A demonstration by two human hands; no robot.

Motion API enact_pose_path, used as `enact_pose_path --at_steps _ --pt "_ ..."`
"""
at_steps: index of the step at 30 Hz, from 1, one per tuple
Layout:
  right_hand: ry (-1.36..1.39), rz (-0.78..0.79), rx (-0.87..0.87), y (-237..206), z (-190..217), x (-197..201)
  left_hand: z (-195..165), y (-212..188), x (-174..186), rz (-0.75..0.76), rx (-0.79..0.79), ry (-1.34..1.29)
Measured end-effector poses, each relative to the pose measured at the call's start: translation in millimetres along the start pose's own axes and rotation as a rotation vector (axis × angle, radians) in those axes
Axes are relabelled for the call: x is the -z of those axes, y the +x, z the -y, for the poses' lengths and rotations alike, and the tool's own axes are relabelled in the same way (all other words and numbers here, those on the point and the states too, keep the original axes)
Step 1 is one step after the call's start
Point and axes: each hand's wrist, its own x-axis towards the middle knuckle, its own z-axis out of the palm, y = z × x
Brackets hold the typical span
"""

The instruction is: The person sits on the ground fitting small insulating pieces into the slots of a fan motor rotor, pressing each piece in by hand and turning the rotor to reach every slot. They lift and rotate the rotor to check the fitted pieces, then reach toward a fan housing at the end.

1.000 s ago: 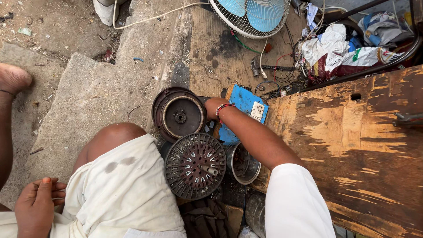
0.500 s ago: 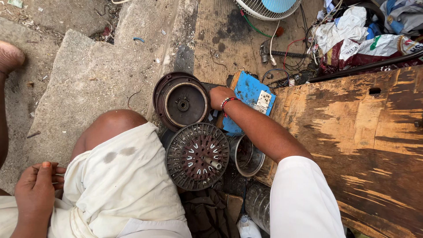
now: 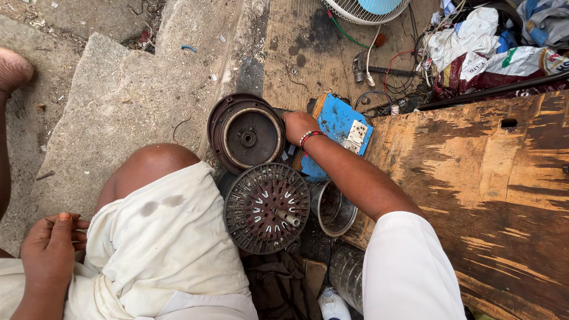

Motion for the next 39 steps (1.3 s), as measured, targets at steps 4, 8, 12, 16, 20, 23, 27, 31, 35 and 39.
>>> enact_pose_path --at_steps 4,8,12,16,20,23,27,31,35,39 --pt "0.013 -0.013 -0.056 4 -2 -3 -6 -2 -2 -0.004 0.001 0.019" --pt "0.081 -0.012 -0.106 5 -2 -3 -12 -2 -6 -0.013 0.032 0.017" --pt "0.129 -0.023 -0.112 4 -3 -1 -18 -4 -8 -0.026 0.059 0.060" --pt "0.152 -0.012 -0.124 5 -5 -5 -20 -3 -9 -0.030 0.065 0.060" --pt "0.139 -0.009 -0.099 9 -7 -8 -17 -3 -9 -0.029 0.066 0.049" --pt "0.224 -0.062 -0.034 12 -13 14 -19 -7 -7 -0.028 -0.026 0.018" --pt "0.686 -0.198 -0.036 -6 -19 83 -43 -18 -9 -0.088 -0.271 0.056" --pt "1.146 -0.151 0.072 -71 21 141 -101 -41 -30 0.012 -0.439 -0.091" --pt "1.427 0.029 0.282 -157 97 148 -160 -83 -86 0.411 -0.427 -0.260" --pt "1.576 0.107 0.357 -219 157 122 -185 -121 -118 0.595 -0.223 -0.316"
